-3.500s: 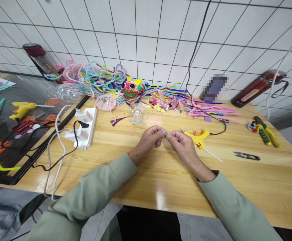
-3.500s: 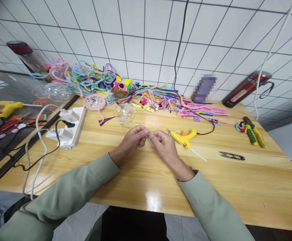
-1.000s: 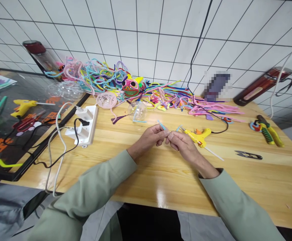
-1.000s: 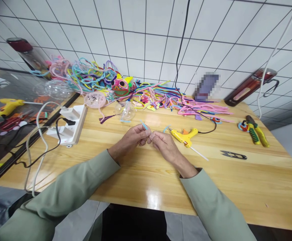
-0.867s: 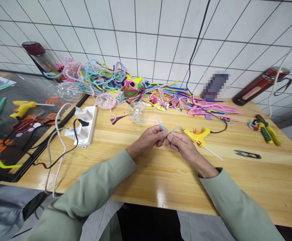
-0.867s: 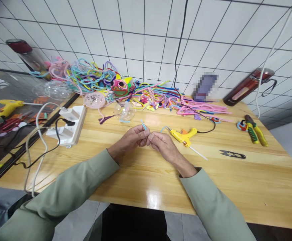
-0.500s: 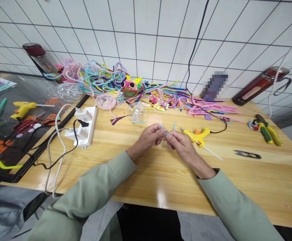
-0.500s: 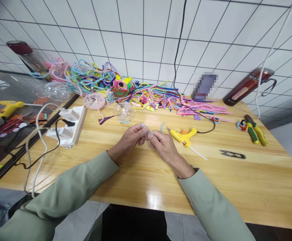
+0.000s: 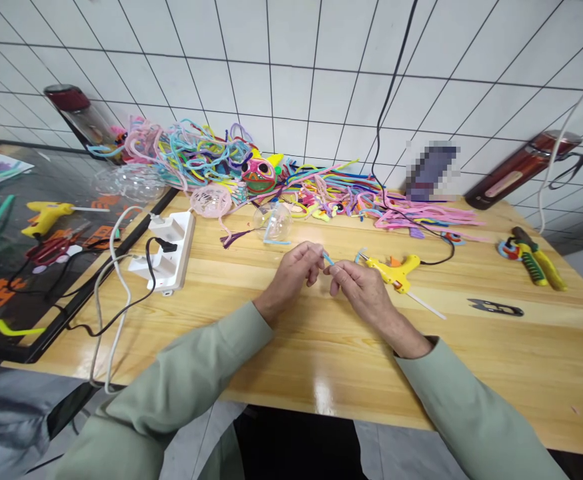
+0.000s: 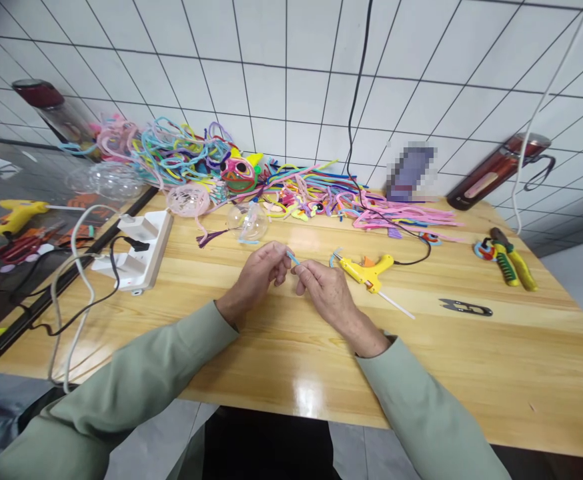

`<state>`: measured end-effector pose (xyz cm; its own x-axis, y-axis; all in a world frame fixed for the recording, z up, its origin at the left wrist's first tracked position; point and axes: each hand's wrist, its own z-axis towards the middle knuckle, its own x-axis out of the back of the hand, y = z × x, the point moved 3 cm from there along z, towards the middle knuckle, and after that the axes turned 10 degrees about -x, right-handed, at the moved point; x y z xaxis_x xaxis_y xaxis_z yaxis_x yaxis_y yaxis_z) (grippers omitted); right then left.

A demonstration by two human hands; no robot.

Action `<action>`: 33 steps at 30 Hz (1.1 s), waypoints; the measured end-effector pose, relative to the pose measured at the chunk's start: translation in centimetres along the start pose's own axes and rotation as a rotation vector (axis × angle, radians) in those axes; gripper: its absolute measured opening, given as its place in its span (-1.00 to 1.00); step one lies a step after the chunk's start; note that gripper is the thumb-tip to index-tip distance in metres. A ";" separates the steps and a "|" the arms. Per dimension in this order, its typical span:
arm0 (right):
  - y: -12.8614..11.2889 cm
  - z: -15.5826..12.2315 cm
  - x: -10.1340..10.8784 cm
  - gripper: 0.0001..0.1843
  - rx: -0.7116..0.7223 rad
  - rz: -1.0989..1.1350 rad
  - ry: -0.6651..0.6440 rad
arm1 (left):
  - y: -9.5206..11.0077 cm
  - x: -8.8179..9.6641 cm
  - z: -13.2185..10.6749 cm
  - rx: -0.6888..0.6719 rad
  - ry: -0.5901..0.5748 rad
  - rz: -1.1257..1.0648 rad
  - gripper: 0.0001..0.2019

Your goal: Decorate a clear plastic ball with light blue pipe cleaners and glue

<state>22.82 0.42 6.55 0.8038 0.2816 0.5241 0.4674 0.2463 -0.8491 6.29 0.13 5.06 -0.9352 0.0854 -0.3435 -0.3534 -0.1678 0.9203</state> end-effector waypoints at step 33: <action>-0.2 -0.2 -0.1 -0.60 0.011 0.061 0.058 | 0.2 -0.5 -0.3 0.084 -0.028 -0.075 -0.51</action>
<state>22.67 0.15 6.68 0.8509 0.2425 0.4660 0.4126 0.2408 -0.8785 6.70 -0.19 5.33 -0.9048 0.1221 -0.4081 -0.4185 -0.0769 0.9049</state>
